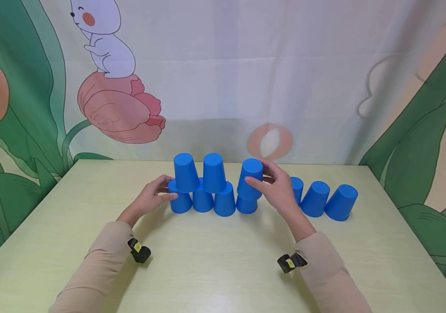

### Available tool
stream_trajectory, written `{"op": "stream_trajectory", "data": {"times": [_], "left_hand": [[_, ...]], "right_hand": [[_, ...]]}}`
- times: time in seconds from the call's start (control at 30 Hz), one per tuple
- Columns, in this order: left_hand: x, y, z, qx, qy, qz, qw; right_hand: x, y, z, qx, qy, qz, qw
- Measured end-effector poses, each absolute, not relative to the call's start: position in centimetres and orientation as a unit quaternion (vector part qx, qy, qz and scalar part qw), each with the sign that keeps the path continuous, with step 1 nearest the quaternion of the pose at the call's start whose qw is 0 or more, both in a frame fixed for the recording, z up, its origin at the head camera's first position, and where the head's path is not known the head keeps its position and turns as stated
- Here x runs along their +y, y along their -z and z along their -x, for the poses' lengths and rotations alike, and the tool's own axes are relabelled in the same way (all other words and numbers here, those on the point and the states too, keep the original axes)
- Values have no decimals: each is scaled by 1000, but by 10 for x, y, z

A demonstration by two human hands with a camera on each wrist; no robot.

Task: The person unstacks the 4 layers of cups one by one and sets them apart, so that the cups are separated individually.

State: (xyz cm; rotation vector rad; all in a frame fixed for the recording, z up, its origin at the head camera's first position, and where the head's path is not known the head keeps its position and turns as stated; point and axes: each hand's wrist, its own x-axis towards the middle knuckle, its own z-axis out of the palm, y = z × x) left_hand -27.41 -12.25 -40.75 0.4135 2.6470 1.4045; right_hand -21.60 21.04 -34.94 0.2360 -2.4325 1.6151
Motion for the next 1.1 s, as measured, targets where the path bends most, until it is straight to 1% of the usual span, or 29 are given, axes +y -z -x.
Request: {"op": "stream_trajectory", "data": {"times": [0.5, 0.8, 0.97, 1.0, 1.1], "left_hand": [[-122, 408, 275, 872, -466, -137, 61], [-123, 410, 275, 871, -467, -137, 61], [-123, 409, 275, 871, -468, -137, 62], [-123, 409, 274, 871, -467, -137, 62], [-123, 409, 274, 871, -467, -137, 61]], "right_hand": [[230, 351, 201, -842, -523, -55, 115], [239, 347, 188, -853, -509, -47, 107], [249, 354, 187, -858, -501, -34, 109], [255, 362, 192, -853, -509, -34, 114], [264, 370, 195, -855, -505, -23, 116]]}}
